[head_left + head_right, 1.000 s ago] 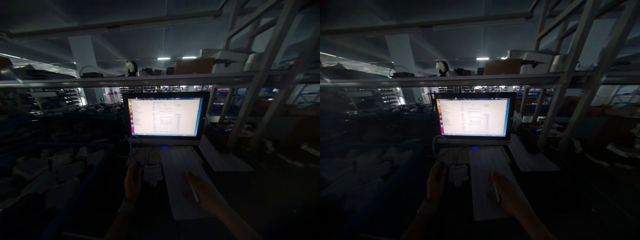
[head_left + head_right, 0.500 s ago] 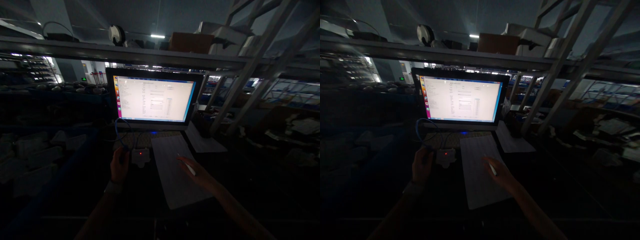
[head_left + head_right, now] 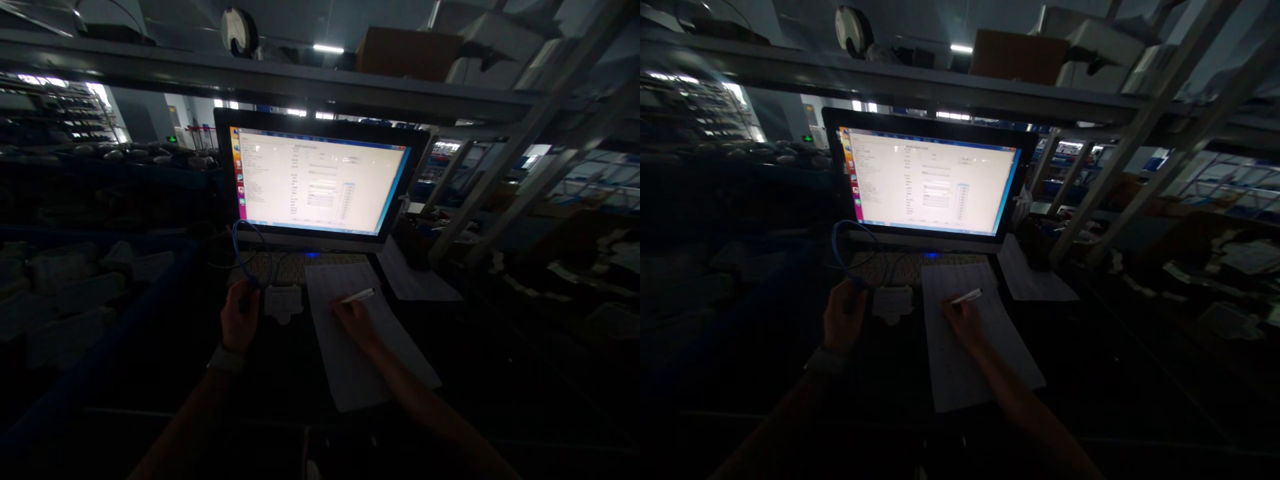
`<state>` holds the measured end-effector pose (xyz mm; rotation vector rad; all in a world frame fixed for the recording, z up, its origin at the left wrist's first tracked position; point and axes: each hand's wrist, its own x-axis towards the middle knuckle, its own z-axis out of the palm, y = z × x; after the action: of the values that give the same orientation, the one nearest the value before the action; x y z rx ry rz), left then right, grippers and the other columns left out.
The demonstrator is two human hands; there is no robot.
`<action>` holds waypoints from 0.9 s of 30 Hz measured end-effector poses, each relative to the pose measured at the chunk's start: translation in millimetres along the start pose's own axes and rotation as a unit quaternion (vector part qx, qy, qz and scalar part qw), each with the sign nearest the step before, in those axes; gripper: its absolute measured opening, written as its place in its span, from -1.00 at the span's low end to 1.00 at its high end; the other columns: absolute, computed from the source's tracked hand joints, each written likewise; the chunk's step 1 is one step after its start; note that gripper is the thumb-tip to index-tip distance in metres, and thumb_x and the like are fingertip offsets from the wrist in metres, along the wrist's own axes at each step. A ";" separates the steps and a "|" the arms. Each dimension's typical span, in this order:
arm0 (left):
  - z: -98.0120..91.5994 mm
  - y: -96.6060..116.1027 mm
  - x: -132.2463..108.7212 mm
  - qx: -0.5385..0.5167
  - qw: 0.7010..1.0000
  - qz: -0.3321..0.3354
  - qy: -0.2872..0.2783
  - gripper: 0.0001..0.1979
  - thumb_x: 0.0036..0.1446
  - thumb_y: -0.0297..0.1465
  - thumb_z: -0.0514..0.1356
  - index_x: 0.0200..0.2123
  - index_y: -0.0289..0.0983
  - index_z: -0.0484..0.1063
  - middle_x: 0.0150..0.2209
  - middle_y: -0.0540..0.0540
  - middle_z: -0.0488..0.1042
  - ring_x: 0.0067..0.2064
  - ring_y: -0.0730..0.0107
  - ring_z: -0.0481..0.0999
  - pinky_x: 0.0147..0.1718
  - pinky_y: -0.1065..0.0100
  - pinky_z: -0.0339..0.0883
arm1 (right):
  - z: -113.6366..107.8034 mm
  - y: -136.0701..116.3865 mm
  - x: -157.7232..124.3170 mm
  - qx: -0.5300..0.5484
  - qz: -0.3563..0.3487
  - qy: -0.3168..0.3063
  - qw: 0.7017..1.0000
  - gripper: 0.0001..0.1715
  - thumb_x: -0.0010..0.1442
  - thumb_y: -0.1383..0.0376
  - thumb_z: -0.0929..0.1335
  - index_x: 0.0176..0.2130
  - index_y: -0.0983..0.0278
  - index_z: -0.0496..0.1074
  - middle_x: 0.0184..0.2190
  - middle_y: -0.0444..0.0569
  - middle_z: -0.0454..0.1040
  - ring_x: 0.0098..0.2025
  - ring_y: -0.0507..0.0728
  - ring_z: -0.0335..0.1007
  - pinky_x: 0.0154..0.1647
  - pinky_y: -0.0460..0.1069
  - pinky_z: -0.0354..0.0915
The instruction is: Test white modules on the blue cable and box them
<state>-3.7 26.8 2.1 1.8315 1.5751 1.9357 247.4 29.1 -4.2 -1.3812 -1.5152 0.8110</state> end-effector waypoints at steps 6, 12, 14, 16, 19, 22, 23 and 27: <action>0.9 -1.0 -0.4 -0.006 1.000 -0.004 0.002 -0.73 0.09 -0.29 0.14 -0.15 -0.28 0.32 -0.22 -0.13 0.47 -0.21 0.35 0.50 -0.23 0.26 0.43 | -0.6 -5.0 -5.6 -0.036 -0.022 -0.029 0.999 -0.82 -0.01 0.20 0.27 -0.57 0.22 0.27 -0.69 -0.18 0.30 -0.58 0.02 0.23 -0.55 -0.09 0.13; 0.2 0.0 -0.8 0.006 1.000 -0.002 0.003 -0.74 0.09 -0.32 0.15 -0.14 -0.29 0.32 -0.22 -0.14 0.46 -0.21 0.35 0.50 -0.23 0.28 0.43 | 1.3 -3.9 -4.3 -0.058 -0.037 -0.048 0.996 -0.81 -0.01 0.21 0.25 -0.58 0.22 0.26 -0.68 -0.18 0.27 -0.57 0.02 0.19 -0.54 -0.08 0.09; 0.3 0.4 -0.6 0.001 1.000 0.007 0.002 -0.75 0.10 -0.34 0.14 -0.15 -0.29 0.33 -0.23 -0.13 0.47 -0.22 0.36 0.50 -0.25 0.29 0.43 | 1.6 -3.4 -4.1 -0.064 -0.040 -0.049 0.996 -0.81 0.00 0.21 0.26 -0.58 0.22 0.26 -0.67 -0.18 0.27 -0.56 0.02 0.20 -0.52 -0.08 0.10; 0.2 0.8 -0.4 0.001 1.000 0.010 -0.003 -0.76 0.10 -0.35 0.13 -0.14 -0.29 0.33 -0.22 -0.14 0.46 -0.22 0.36 0.50 -0.23 0.28 0.43 | 1.6 -3.6 -4.1 -0.068 -0.043 -0.048 0.996 -0.82 0.00 0.23 0.26 -0.58 0.22 0.26 -0.66 -0.18 0.28 -0.54 0.03 0.20 -0.51 -0.07 0.10; -0.2 1.4 -0.4 0.004 1.000 0.002 -0.008 -0.75 0.10 -0.34 0.13 -0.13 -0.28 0.32 -0.21 -0.14 0.46 -0.22 0.36 0.50 -0.23 0.27 0.43 | 1.3 -4.8 -4.7 -0.070 -0.040 -0.047 0.996 -0.85 -0.02 0.26 0.27 -0.58 0.22 0.28 -0.67 -0.19 0.28 -0.55 0.03 0.21 -0.51 -0.08 0.09; -0.4 1.8 -0.3 0.001 1.000 -0.008 -0.008 -0.75 0.10 -0.33 0.13 -0.15 -0.28 0.32 -0.23 -0.14 0.47 -0.23 0.36 0.50 -0.24 0.27 0.43 | 1.8 -5.8 -5.7 -0.066 -0.033 -0.041 0.996 -0.87 -0.04 0.27 0.27 -0.58 0.22 0.29 -0.68 -0.18 0.29 -0.56 0.03 0.22 -0.52 -0.08 0.10; -0.3 1.8 -0.3 0.000 1.000 -0.009 -0.007 -0.75 0.09 -0.33 0.14 -0.15 -0.28 0.32 -0.23 -0.13 0.47 -0.23 0.36 0.50 -0.25 0.27 0.43 | 2.1 -5.8 -5.8 -0.063 -0.030 -0.036 0.997 -0.87 -0.05 0.26 0.27 -0.58 0.22 0.29 -0.67 -0.18 0.29 -0.55 0.03 0.22 -0.52 -0.08 0.11; 0.8 0.1 0.1 -0.002 1.000 -0.001 0.001 -0.75 0.10 -0.32 0.14 -0.15 -0.28 0.32 -0.22 -0.14 0.46 -0.22 0.36 0.50 -0.24 0.27 0.43 | 0.9 -4.1 -2.9 -0.044 -0.012 -0.002 0.999 -0.77 -0.03 0.15 0.26 -0.59 0.22 0.28 -0.67 -0.15 0.33 -0.56 0.04 0.25 -0.51 -0.07 0.15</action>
<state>-3.0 27.3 2.1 1.8254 1.5725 1.9399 244.9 25.8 -1.3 -1.4245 -1.5840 0.7404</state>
